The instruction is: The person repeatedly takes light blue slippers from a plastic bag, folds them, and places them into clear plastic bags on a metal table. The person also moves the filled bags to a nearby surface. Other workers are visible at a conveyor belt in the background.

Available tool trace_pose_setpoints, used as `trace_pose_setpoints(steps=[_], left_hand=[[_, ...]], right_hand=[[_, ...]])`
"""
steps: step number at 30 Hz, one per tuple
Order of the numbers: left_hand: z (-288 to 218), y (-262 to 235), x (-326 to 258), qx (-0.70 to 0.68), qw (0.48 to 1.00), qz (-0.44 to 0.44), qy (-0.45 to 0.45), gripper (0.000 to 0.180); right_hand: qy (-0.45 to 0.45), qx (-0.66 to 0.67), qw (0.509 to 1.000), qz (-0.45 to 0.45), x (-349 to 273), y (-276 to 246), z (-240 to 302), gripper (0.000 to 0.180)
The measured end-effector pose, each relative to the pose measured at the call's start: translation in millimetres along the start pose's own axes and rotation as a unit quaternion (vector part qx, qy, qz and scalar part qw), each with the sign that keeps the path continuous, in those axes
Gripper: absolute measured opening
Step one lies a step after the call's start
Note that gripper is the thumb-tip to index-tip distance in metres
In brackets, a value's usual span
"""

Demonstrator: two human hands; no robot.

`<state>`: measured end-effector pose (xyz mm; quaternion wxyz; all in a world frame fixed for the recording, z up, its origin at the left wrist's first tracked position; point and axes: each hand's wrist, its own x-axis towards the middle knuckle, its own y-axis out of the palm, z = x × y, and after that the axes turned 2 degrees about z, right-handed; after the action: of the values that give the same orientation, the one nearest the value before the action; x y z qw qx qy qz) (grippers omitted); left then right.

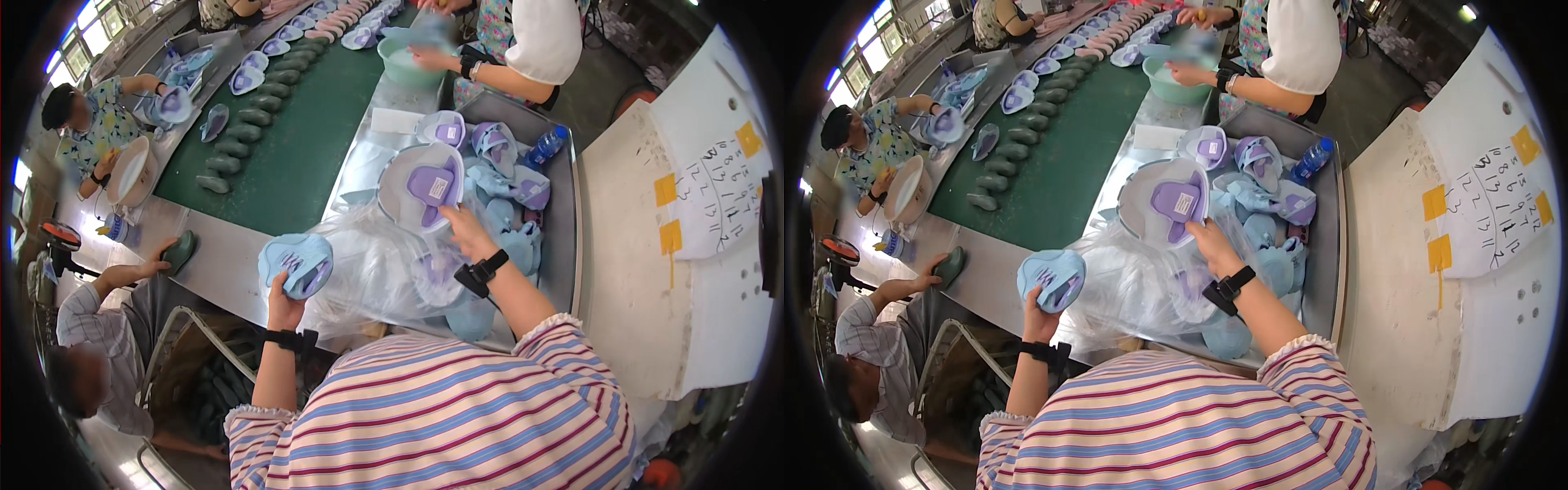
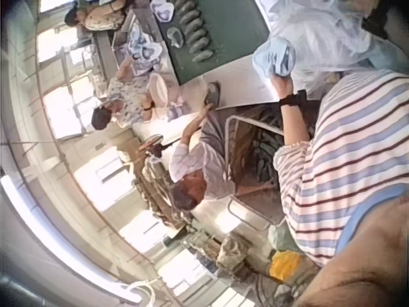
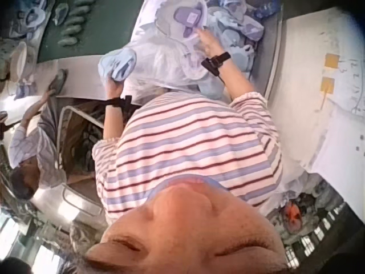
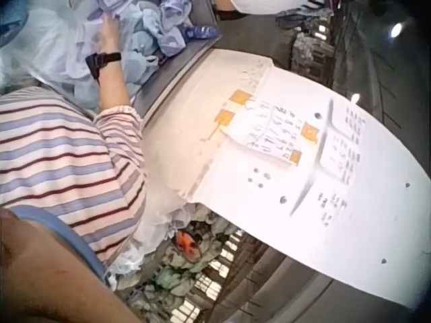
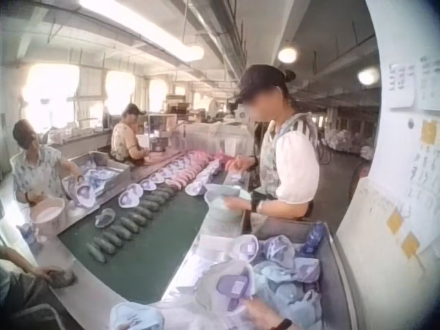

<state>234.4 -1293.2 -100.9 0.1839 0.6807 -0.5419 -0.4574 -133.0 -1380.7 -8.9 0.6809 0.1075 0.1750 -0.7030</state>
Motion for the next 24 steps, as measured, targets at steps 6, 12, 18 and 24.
trace_pose_setpoints(steps=[6, 12, 18, 24], left_hand=[[-10, 78, -36, 0.321, 0.909, 0.02, 0.265, 0.064], [-1, 105, -27, 0.345, 0.882, 0.034, 0.32, 0.068], [-23, 94, -23, 0.262, 0.92, 0.006, 0.291, 0.044], [-42, 51, 9, 0.228, 0.944, 0.015, 0.24, 0.02]], right_hand=[[-0.436, -0.034, 0.884, -0.167, -18, 25, 16, 0.037], [-0.732, -0.238, 0.63, -0.107, -18, 39, 20, 0.026], [-0.594, -0.169, 0.777, -0.117, 4, 28, 16, 0.028], [-0.5, -0.334, 0.69, -0.402, 74, -73, 10, 0.046]])
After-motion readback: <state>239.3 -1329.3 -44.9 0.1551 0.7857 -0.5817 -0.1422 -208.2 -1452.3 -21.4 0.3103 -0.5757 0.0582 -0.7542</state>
